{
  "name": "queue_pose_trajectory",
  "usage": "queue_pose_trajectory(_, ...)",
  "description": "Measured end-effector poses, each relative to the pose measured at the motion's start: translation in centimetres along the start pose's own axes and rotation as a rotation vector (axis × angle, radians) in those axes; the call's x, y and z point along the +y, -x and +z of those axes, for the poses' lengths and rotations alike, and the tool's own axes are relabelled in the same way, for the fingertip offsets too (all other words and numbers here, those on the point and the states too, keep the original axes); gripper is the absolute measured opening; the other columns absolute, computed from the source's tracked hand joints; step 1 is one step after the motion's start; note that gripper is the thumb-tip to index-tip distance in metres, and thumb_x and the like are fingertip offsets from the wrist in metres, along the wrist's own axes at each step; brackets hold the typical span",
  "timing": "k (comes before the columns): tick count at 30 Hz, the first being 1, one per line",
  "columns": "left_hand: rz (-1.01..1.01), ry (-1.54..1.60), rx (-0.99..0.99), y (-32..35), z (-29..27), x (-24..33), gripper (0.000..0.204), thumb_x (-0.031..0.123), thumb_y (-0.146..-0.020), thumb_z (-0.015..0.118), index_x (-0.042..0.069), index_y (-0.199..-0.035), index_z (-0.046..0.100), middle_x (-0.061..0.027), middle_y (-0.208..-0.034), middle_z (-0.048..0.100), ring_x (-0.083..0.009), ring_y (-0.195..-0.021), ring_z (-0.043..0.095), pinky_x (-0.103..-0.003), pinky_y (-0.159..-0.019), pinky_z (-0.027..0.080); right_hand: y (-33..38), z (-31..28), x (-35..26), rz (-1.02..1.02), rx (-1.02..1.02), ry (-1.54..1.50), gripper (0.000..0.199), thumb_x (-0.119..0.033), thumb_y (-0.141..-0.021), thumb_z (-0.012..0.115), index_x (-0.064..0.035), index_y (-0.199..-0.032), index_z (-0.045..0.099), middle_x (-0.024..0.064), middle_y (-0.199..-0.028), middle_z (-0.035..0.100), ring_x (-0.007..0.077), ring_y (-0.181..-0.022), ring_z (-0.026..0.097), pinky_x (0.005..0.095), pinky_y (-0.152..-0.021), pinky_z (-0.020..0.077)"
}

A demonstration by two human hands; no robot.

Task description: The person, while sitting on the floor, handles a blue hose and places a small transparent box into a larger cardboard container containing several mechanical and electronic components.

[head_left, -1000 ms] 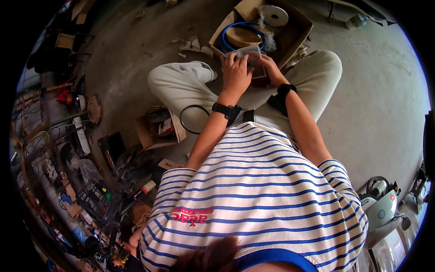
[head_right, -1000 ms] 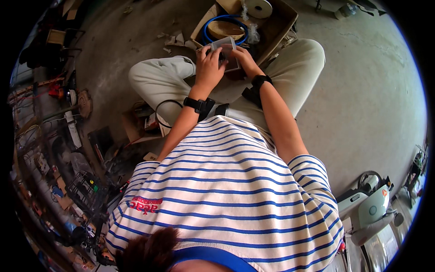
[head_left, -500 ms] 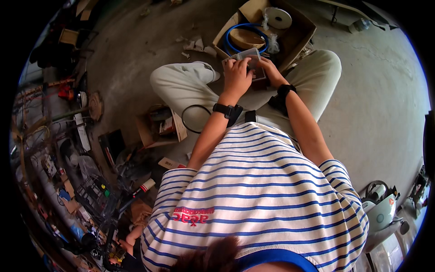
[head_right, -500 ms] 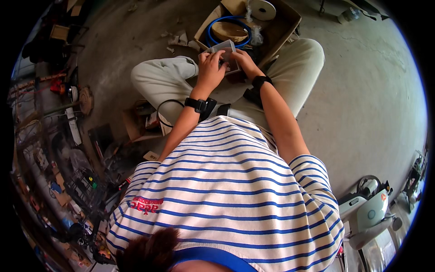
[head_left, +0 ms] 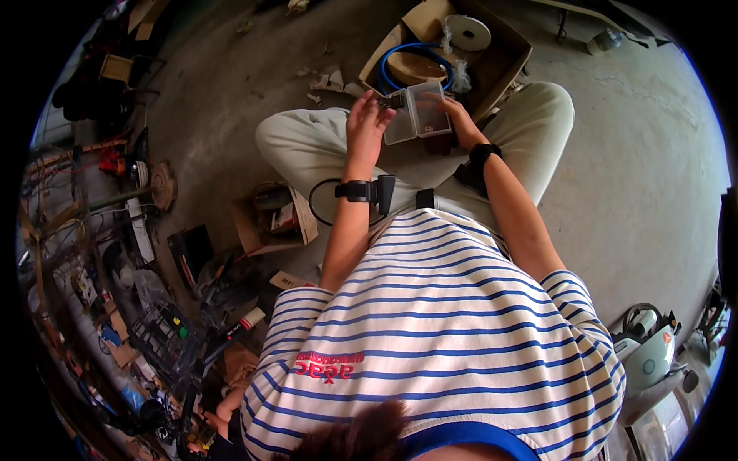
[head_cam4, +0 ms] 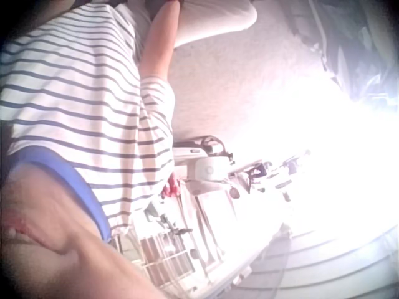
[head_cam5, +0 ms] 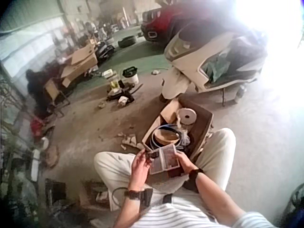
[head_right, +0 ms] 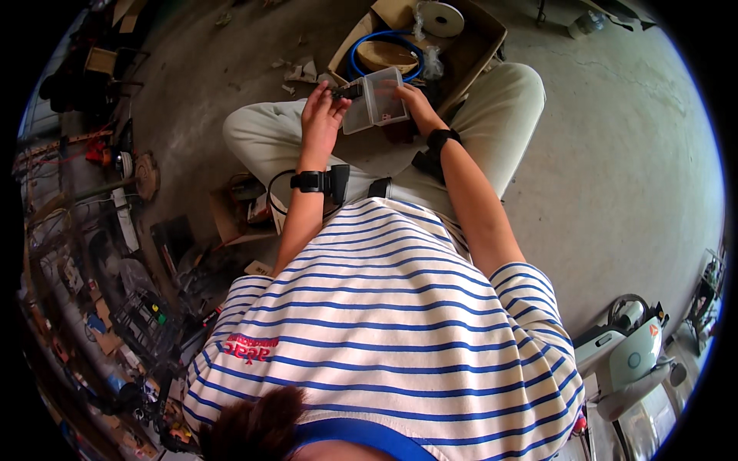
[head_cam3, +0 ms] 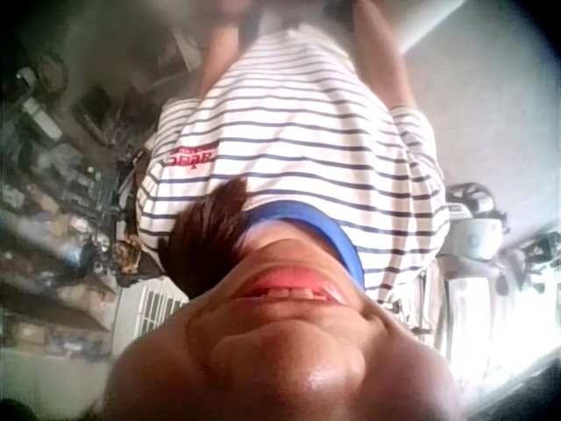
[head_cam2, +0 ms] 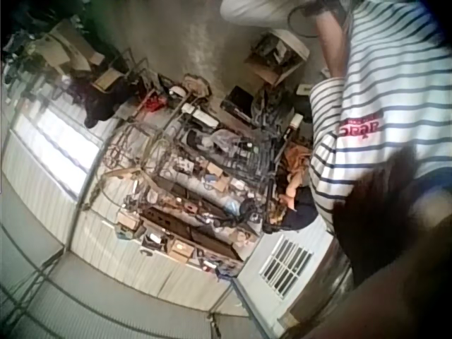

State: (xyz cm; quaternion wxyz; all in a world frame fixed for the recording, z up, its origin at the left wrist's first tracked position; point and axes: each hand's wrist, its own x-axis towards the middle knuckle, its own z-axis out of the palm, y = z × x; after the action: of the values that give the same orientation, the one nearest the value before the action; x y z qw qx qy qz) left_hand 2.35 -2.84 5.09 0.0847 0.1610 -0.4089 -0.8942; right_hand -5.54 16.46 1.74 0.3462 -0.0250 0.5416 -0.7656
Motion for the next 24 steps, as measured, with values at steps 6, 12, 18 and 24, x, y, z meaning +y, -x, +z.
queue_pose_trajectory(6, -0.042, 0.352, 0.078, -0.2, -3.9, 0.4, 0.026, 0.005, -0.088, 0.045, 0.002, -0.113, 0.051, -0.0103, -0.099, 0.055, -0.0245, -0.097, 0.053, -0.041, -0.093, 0.044, 0.0, 0.0, -0.3, 0.039, -0.005, -0.17, 0.045, -0.02, -0.081, 0.039, -0.0015, -0.121, 0.048, 0.0091, -0.115, 0.057, 0.0171, -0.085, 0.055, 0.0285, -0.079, 0.0455)
queue_pose_trajectory(12, -0.165, 0.18, 0.082, -0.8, -4.4, -0.9, 0.024, 0.01, -0.092, 0.043, -0.003, -0.111, 0.052, -0.0133, -0.109, 0.055, -0.0234, -0.098, 0.055, -0.034, -0.088, 0.046, 0.0, 0.3, -0.3, 0.084, 0.075, -0.17, 0.046, -0.019, -0.079, 0.041, -0.0021, -0.121, 0.049, 0.0091, -0.113, 0.057, 0.0182, -0.085, 0.056, 0.0295, -0.077, 0.0454)
queue_pose_trajectory(18, -0.113, 0.05, 0.017, -0.4, -2.9, -1.3, 0.041, -0.006, -0.083, 0.053, -0.003, -0.122, 0.039, -0.0151, -0.106, 0.057, -0.0252, -0.098, 0.057, -0.03, -0.086, 0.048, -0.5, -0.5, 0.5, 0.092, 0.055, -0.239, 0.047, -0.021, -0.077, 0.043, -0.0039, -0.12, 0.051, 0.0081, -0.109, 0.058, 0.0192, -0.084, 0.054, 0.0293, -0.077, 0.0442)
queue_pose_trajectory(24, -0.074, -0.108, -0.025, -0.8, -2.6, -1.7, 0.051, -0.009, -0.078, 0.058, -0.001, -0.124, 0.037, -0.0171, -0.107, 0.059, -0.0216, -0.096, 0.059, -0.029, -0.085, 0.048, -1.3, -1.8, 1.7, -0.009, 0.067, -0.116, 0.045, -0.02, -0.076, 0.044, -0.0034, -0.117, 0.054, 0.0075, -0.108, 0.058, 0.0185, -0.086, 0.052, 0.0286, -0.078, 0.0425)
